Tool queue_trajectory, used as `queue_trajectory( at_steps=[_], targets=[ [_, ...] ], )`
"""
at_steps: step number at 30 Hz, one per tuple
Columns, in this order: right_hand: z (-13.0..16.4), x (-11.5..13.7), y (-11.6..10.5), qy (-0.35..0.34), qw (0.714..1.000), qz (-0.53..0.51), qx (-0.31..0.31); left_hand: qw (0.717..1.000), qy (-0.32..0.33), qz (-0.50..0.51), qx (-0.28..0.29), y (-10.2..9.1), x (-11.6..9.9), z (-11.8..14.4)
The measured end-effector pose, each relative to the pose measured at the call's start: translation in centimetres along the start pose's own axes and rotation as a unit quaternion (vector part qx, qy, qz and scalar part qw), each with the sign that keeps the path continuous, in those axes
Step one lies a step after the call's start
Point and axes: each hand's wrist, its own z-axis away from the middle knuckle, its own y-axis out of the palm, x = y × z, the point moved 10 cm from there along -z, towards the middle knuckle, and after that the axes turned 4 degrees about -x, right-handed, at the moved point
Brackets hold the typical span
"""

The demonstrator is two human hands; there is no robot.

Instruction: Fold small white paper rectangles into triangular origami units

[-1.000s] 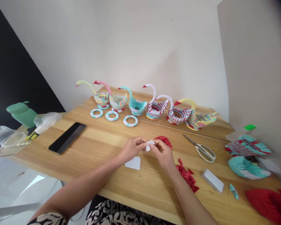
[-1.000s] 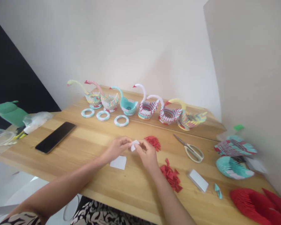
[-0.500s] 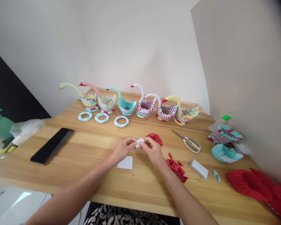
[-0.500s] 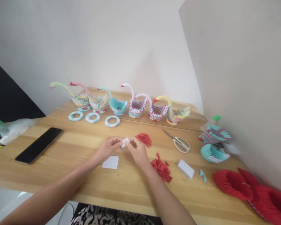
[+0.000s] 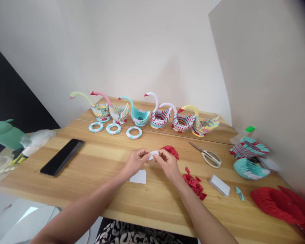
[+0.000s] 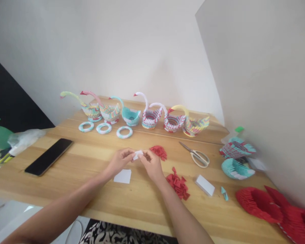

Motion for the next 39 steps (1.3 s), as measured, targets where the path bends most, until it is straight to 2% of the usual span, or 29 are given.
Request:
queue_trajectory(
  at_steps=[7, 13, 19, 31, 36, 39],
  targets=[
    [0.1, 1.1, -0.2, -0.021, 1.0, 0.0, -0.004, 1.0, 0.008, 0.005, -0.011, -0.1, -0.2, 0.1],
    [0.1, 0.6, -1.1, -0.03, 0.997, 0.027, -0.058, 0.999, 0.023, -0.034, -0.002, 0.4, -0.9, 0.6],
    [0.1, 1.1, -1.6, -0.051, 0.994, 0.064, -0.077, 0.998, 0.024, -0.051, -0.013, 0.1, -0.9, 0.6],
    [-0.3, 0.7, -1.4, -0.021, 0.998, 0.013, -0.059, 0.998, 0.035, -0.058, -0.015, -0.4, -1.4, 0.6],
    [0.0, 1.9, -1.4, -0.062, 0.995, 0.064, -0.051, 0.997, 0.033, -0.064, -0.017, -0.5, -1.1, 0.5],
    [0.4, 3.6, -1.3, -0.127, 0.984, 0.114, -0.046, 0.997, 0.031, -0.063, -0.02, -0.6, -1.2, 0.3]
  ],
)
